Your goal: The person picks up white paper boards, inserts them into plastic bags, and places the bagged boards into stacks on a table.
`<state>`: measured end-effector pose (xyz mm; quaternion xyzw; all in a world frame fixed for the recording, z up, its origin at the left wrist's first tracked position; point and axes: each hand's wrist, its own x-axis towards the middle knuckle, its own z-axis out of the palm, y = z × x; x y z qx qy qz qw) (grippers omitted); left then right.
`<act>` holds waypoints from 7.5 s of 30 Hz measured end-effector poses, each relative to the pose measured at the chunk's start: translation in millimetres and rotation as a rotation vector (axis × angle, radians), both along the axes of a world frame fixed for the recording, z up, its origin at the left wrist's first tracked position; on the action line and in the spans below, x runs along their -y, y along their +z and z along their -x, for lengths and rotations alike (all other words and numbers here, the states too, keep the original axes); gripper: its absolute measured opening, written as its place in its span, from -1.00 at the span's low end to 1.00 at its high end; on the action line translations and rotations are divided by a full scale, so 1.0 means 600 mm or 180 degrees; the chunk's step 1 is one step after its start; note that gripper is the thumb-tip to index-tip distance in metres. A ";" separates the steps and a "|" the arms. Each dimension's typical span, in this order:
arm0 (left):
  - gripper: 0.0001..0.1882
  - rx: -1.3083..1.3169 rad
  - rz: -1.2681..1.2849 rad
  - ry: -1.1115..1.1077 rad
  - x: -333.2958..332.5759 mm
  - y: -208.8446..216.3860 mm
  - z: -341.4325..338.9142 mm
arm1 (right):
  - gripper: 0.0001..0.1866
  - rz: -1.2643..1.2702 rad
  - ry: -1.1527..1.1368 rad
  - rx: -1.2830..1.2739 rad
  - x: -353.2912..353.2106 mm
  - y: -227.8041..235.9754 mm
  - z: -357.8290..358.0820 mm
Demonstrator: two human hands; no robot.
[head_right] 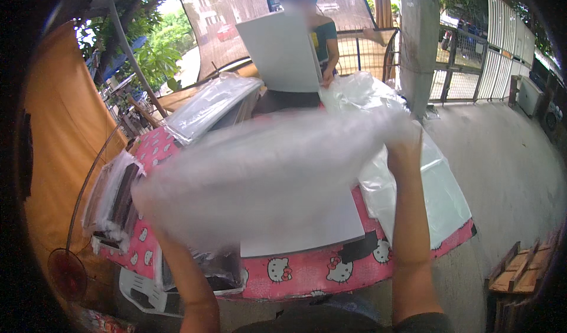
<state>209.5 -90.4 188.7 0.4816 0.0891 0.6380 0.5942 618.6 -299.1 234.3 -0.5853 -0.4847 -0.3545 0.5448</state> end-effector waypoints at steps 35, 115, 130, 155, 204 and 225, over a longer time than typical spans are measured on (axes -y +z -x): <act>-0.20 -0.1948 0.2299 -0.0577 0.106 -0.306 0.057 | -0.45 0.2060 0.1422 -0.4526 0.129 -0.395 0.081; -0.64 -0.3611 -0.1339 -0.1548 0.137 -0.081 -0.329 | -0.80 0.2137 0.1772 -0.1131 0.030 -0.112 0.073; -0.72 -0.0952 0.0933 -0.0747 0.018 -0.073 -0.242 | -0.91 0.1983 0.1338 -0.2749 -0.070 -0.133 0.066; -0.88 -0.0191 0.1108 -0.0139 0.065 -0.019 -0.247 | -0.93 0.0864 0.1033 -0.1955 -0.051 -0.117 0.052; -0.63 0.1113 0.0501 -0.3003 0.010 -0.080 -0.071 | -0.79 0.2788 0.6741 -0.2424 0.057 -0.316 0.001; -0.43 -0.0506 0.0127 -0.4184 0.051 -0.037 -0.094 | -0.76 0.3783 0.3766 -0.3174 0.087 -0.248 0.024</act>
